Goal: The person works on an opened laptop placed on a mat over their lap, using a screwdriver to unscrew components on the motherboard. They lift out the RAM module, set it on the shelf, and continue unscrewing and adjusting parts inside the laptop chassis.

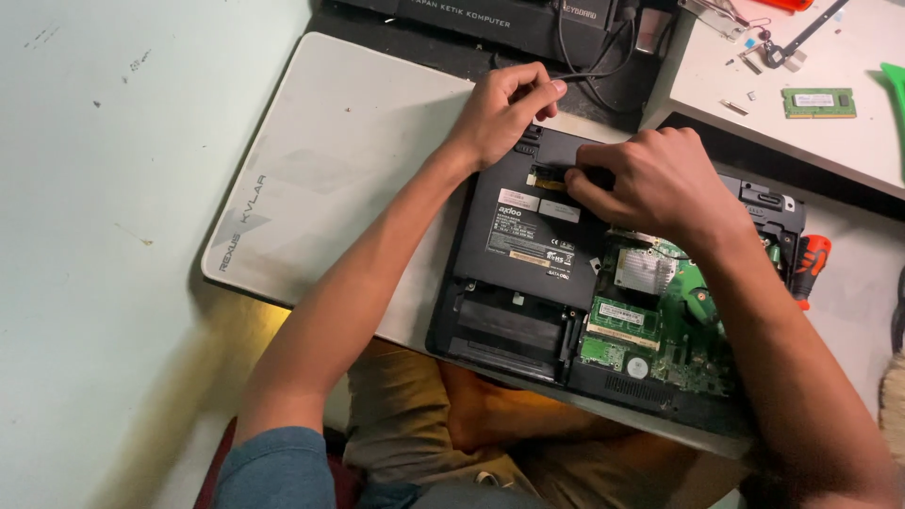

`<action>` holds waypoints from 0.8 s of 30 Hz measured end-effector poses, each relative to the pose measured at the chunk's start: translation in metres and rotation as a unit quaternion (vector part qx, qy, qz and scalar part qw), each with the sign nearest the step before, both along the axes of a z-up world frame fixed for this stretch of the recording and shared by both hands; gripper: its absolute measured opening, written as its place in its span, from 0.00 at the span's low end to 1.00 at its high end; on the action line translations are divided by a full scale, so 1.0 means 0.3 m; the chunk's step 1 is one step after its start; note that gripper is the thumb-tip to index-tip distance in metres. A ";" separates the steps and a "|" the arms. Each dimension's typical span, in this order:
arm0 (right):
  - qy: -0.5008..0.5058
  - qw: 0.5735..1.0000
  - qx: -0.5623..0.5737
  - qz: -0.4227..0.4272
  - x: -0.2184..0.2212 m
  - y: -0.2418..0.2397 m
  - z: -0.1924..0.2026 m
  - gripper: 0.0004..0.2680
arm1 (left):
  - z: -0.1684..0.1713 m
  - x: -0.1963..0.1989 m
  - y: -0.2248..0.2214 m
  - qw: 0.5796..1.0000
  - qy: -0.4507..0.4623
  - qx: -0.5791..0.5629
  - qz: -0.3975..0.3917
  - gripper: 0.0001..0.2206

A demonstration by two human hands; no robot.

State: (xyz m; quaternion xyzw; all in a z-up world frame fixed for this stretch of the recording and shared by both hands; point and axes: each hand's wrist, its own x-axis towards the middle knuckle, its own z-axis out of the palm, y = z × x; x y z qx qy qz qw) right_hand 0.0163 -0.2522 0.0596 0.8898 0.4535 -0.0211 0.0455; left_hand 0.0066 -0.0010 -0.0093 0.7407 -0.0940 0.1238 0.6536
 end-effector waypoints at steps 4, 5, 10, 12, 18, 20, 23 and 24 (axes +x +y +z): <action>-0.035 0.999 0.011 -0.013 -0.012 0.002 -0.020 0.17 | -0.002 -0.005 0.002 1.000 0.011 0.000 -0.001 0.16; -0.030 0.999 0.015 -0.026 -0.010 0.001 -0.024 0.17 | -0.002 -0.002 0.001 1.000 0.010 -0.001 -0.004 0.16; -0.091 0.995 0.037 -0.010 -0.029 -0.012 -0.038 0.15 | 0.000 -0.007 0.000 1.000 0.014 0.000 -0.005 0.16; -0.115 0.992 0.051 0.002 -0.030 -0.021 -0.026 0.15 | 0.002 -0.004 0.000 1.000 0.015 0.001 -0.004 0.16; -0.038 0.999 0.028 -0.016 -0.024 -0.024 -0.009 0.15 | 0.008 -0.009 -0.001 1.000 0.025 0.011 0.004 0.16; -0.012 1.000 0.020 -0.006 -0.011 -0.025 -0.029 0.14 | 0.010 -0.012 0.000 1.000 0.016 0.023 0.008 0.16; 0.020 0.999 0.028 -0.012 0.014 -0.028 -0.047 0.17 | 0.016 -0.017 -0.001 0.999 0.017 0.029 0.014 0.16; 0.020 0.999 0.028 -0.012 0.014 -0.023 -0.045 0.17 | 0.019 -0.017 0.000 0.999 0.017 0.030 0.014 0.16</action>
